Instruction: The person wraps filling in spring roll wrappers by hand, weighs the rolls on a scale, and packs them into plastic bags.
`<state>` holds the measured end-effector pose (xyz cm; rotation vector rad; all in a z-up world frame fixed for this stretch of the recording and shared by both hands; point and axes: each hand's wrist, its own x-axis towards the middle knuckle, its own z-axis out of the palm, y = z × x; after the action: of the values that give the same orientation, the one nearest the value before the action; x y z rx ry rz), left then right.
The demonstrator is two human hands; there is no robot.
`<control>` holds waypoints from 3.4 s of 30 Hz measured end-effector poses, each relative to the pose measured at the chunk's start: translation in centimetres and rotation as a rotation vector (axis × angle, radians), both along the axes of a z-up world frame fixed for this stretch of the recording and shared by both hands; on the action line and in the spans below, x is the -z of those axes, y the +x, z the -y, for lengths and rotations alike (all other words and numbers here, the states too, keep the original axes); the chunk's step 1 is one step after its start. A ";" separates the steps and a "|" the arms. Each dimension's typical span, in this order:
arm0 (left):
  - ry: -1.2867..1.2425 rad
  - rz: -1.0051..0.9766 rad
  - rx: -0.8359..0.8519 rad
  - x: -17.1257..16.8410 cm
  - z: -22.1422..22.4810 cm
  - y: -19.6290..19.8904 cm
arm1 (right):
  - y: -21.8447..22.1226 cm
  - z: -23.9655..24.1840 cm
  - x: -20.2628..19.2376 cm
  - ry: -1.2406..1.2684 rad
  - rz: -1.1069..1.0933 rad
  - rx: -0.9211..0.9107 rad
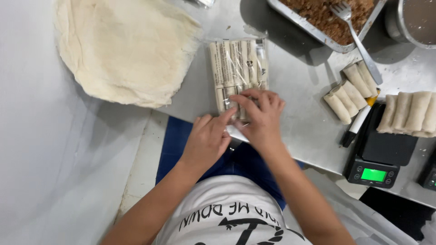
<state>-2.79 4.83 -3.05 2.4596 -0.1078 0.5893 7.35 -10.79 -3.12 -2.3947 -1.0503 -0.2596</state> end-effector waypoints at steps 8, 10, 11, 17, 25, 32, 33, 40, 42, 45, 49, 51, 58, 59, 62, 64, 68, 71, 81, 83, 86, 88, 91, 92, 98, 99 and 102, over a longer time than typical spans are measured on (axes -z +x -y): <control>-0.609 -0.404 -0.485 0.7 -4.2 -5.2 | -4.2 2.3 -2.2 0.242 -0.505 0.066; -0.888 -0.511 -0.432 -0.7 -1.5 -3.8 | -3.4 6.2 -1.2 0.321 -0.526 0.194; -1.169 -0.641 -0.372 -1.3 0.0 -3.6 | -3.2 8.3 -0.5 0.390 -0.576 0.325; -1.680 -0.566 -0.543 -1.1 3.2 -0.6 | -2.3 9.4 -0.9 0.352 -0.469 0.214; -1.821 -0.585 -0.524 -2.3 3.7 0.0 | -2.1 9.4 -0.8 0.402 -0.461 0.177; -1.894 -0.831 -0.561 -15.2 -1.9 5.3 | -1.8 8.8 -1.4 0.450 -0.427 0.159; -1.889 -0.836 -0.553 -14.9 -2.6 8.4 | -1.8 8.8 -1.2 0.454 -0.422 0.166; -1.558 -0.368 -0.074 -12.6 -9.0 38.3 | -1.9 8.7 -0.6 0.477 -0.422 0.185; -1.600 -0.263 -0.066 -8.0 -10.4 45.9 | -1.8 8.7 -0.3 0.478 -0.420 0.191; -1.679 -0.276 -0.168 -3.0 -12.5 49.2 | -1.6 8.3 -0.8 0.478 -0.363 0.165; -0.764 -0.494 -0.122 -3.3 -16.0 41.3 | -1.7 8.3 -1.6 0.496 -0.438 0.158; -0.213 -0.314 -0.003 -4.7 -17.0 36.7 | -1.5 8.6 -1.5 0.528 -0.442 0.168; -0.275 -0.429 -0.171 -5.2 -19.8 27.5 | -1.7 9.8 -0.1 0.513 -0.425 0.173; -0.477 -0.423 -0.178 -5.4 -19.6 27.3 | -1.9 10.2 0.1 0.487 -0.417 0.163; -0.407 -0.083 -0.004 -1.5 -23.2 28.4 | -2.0 10.8 1.2 0.429 -0.499 0.264; -0.400 -0.191 0.024 -5.5 -17.6 23.2 | -2.1 10.0 -0.3 0.581 -0.780 0.342; -0.503 -0.327 0.201 -6.4 -0.5 13.2 | -1.2 10.1 -2.0 0.789 -1.350 0.189; -0.371 -0.430 0.407 -2.6 4.2 10.4 | -1.3 9.3 -2.6 0.450 -1.085 0.457; -0.725 -0.419 0.277 -0.5 8.2 9.2 | -2.9 12.3 -6.5 0.103 -1.060 0.642; -0.774 -0.454 0.263 -0.6 8.8 7.9 | -4.6 13.2 -8.2 0.723 -0.732 0.565; -0.746 -0.424 0.272 -2.6 9.9 7.2 | -5.2 10.4 -10.5 0.904 -0.979 0.466; -0.651 -0.336 0.332 -4.1 9.7 6.9 | -6.3 11.1 -7.6 0.720 -1.011 0.422; -0.486 -0.139 0.459 -5.4 10.6 6.6 | -5.1 10.1 -7.3 0.639 -1.100 0.489; -0.411 -0.054 0.536 -5.6 10.8 5.6 | -5.1 9.2 -7.8 0.753 -1.172 0.616; -0.102 -0.028 0.506 -3.5 12.0 3.7 | -6.5 9.3 -2.6 1.866 -1.571 0.471; -0.100 -0.025 0.505 -5.9 12.1 4.0 | -5.6 9.9 -1.3 1.865 -1.570 0.466; -0.407 -1.297 0.694 -10.0 12.1 3.6 | -3.5 10.2 0.3 1.532 -1.257 -0.323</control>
<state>0.82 -7.27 6.93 1.7851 -0.2522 -1.1476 3.85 -21.00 -3.42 -0.6320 -0.2695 0.4106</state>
